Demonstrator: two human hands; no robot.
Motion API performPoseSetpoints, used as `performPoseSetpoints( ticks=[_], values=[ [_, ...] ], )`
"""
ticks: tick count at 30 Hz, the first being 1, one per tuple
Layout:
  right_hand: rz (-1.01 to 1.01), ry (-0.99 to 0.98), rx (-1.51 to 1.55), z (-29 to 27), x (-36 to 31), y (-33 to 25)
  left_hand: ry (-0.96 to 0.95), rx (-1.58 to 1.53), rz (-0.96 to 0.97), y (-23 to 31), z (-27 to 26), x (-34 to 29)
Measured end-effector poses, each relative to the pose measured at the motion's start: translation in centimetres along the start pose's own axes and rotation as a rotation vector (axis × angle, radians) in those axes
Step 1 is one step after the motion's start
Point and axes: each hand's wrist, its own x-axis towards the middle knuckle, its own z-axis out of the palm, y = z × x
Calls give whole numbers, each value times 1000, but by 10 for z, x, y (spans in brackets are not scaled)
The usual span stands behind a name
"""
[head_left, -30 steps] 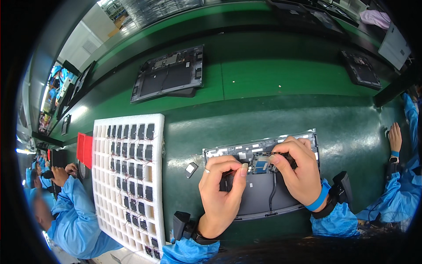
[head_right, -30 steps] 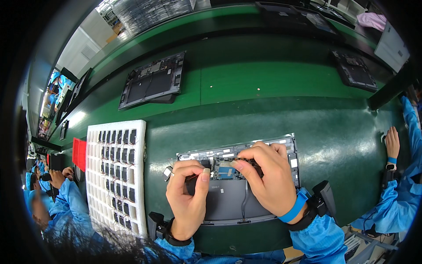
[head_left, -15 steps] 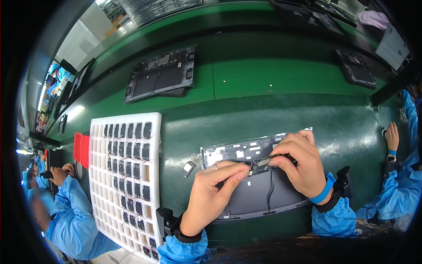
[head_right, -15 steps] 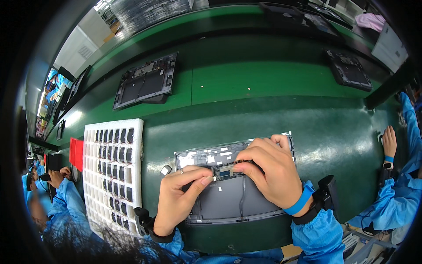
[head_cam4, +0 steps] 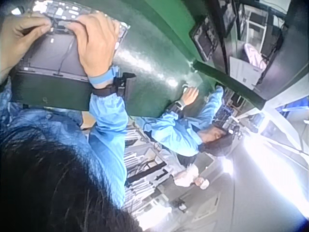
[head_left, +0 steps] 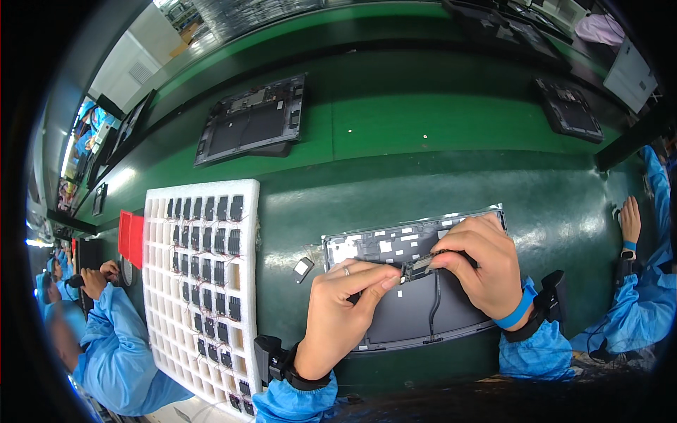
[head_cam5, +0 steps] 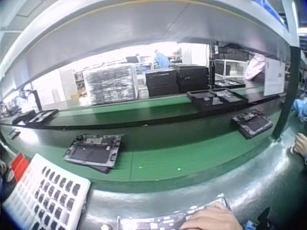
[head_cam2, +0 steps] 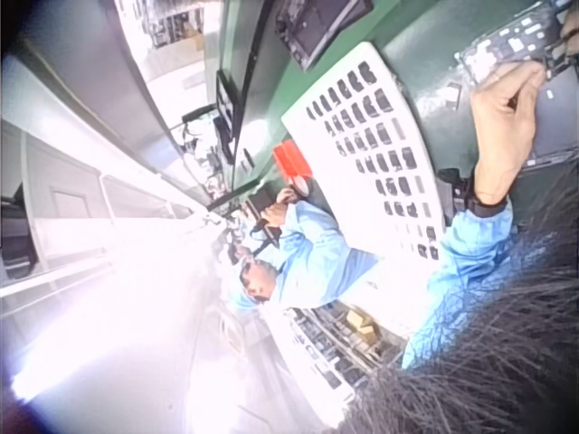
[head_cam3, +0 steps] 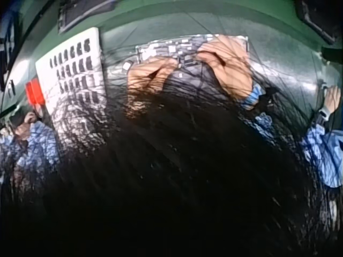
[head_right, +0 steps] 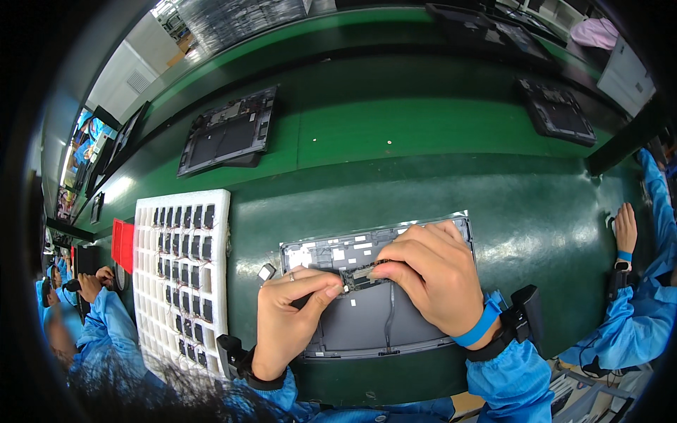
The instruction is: Installing a circuit board and connecting cables inside a laptop shell on an assembly line.
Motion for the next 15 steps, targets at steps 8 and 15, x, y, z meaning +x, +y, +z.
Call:
performPoseSetpoints(
  ticks=[8,15],
  values=[
    [-26,-19,-171,-8,-1,-6,77,58,69,-4,8,3],
    [200,214,-13,0,-8,-24,198,279,240,-6,25,-5]
  ],
)
